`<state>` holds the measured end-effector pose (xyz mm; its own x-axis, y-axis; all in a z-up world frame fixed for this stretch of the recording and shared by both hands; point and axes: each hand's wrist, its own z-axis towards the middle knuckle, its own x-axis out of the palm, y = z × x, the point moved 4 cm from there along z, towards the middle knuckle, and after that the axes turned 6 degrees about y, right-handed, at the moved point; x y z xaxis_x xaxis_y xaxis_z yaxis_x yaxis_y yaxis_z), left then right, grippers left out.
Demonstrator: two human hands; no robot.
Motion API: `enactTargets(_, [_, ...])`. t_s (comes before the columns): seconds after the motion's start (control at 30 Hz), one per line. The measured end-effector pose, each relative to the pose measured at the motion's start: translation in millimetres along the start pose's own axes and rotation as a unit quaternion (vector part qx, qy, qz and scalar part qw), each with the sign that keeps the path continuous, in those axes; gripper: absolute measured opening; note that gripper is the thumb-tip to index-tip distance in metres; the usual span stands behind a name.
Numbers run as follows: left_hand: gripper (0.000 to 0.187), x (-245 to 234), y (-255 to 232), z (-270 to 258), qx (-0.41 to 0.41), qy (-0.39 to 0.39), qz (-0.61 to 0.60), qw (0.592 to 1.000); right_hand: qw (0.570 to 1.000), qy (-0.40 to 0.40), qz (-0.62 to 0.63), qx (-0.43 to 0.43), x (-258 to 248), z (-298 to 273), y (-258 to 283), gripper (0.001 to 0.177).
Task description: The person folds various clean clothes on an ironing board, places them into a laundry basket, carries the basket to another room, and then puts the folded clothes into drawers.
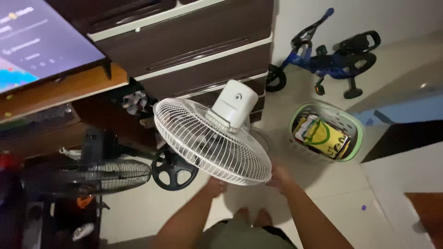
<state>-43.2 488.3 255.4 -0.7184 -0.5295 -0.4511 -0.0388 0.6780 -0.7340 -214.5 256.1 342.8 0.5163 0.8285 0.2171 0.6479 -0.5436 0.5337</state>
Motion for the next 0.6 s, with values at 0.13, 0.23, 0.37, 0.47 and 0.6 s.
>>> enactTargets(0.13, [0.051,-57,-21,44,0.034,-0.073,-0.047,0.996,0.989,0.075,0.123,-0.006,11,-9,0,0.074])
enactTargets(0.23, [0.049,-102,-37,74,0.065,-0.122,-0.071,0.988,0.970,0.107,0.210,-0.063,29,-15,-4,0.071])
enactTargets(0.37, [0.045,-181,-61,116,0.095,-0.168,-0.090,0.977,0.958,0.090,0.179,-0.204,42,-30,-1,0.062])
enactTargets(0.47, [0.043,-229,-79,154,0.097,-0.162,-0.102,0.977,0.895,0.061,0.035,-0.441,50,-44,11,0.064])
enactTargets(0.6, [0.041,-250,-90,192,0.079,-0.081,-0.133,0.985,0.813,0.098,0.360,-0.448,65,-28,5,0.050])
